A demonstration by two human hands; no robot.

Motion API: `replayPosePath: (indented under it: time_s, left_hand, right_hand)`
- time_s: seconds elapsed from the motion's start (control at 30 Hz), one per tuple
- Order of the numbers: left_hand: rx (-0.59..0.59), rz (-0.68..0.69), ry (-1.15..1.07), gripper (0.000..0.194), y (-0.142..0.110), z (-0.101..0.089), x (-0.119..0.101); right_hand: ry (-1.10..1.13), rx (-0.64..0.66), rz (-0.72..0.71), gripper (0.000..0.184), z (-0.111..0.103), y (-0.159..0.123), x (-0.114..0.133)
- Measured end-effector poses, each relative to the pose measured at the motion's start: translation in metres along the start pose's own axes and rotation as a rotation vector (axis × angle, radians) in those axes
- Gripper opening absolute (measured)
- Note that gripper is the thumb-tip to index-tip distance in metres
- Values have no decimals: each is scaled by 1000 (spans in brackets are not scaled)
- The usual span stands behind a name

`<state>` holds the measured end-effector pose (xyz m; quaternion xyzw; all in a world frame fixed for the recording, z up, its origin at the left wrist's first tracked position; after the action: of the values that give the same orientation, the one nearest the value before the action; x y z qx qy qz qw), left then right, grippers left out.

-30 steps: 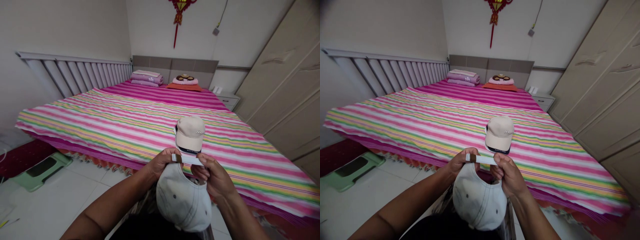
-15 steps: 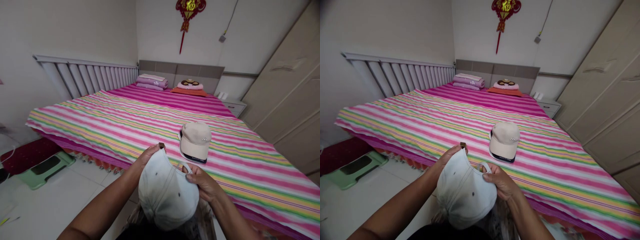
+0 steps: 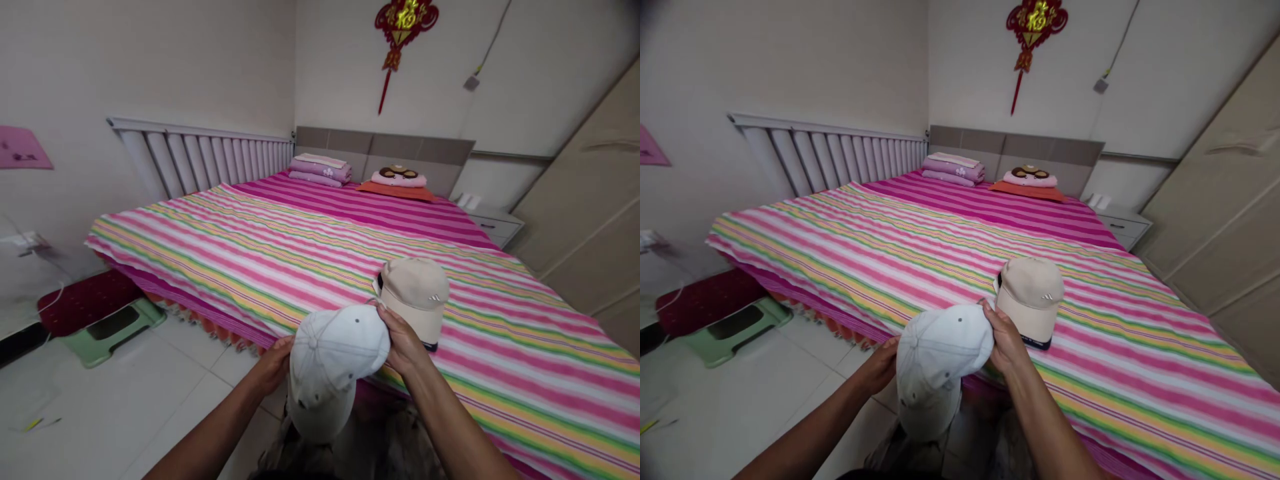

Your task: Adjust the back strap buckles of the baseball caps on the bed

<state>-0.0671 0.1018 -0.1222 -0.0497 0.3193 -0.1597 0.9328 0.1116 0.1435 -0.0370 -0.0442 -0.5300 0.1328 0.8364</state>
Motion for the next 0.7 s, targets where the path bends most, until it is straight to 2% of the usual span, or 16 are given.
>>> replayPosePath:
  time_s: [0.1, 0.17, 0.3, 0.4, 0.5, 0.6, 0.7]
  left_hand:
    - [-89, 144, -8, 16, 8, -11, -29]
    - [-104, 213, -16, 16, 19, -11, -55]
    - [-100, 393, 12, 18, 53, 6, -124]
    - [-121, 510, 5, 19, 84, 23, -176]
    - [-155, 571, 0, 12, 112, 30, -215]
    - [-233, 525, 53, 9, 132, 16, -226]
    - [-360, 420, 171, 11, 144, -19, -213]
  right_hand:
    - [-62, 13, 72, 26, -7, 6, -18]
    - [-107, -10, 129, 24, -19, 7, -31]
    - [-149, -93, 205, 21, -51, 5, -49]
    - [-132, -146, 202, 20, -72, -1, -47]
    - [-110, -216, 205, 23, -95, -11, -44]
    - [-91, -276, 221, 28, -121, -21, -45]
    - [-98, -344, 224, 32, -150, -27, -48]
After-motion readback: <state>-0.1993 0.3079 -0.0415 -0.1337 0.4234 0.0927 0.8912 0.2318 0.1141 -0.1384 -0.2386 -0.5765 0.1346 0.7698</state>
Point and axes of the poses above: each hand's wrist, its own y-axis towards the middle knuckle, its own z-axis out of the palm, x = y × z, the point moved 10 cm from there along y, towards the middle knuckle, and after that the axes turned 14 degrees about -y, right-handed, at the moved point
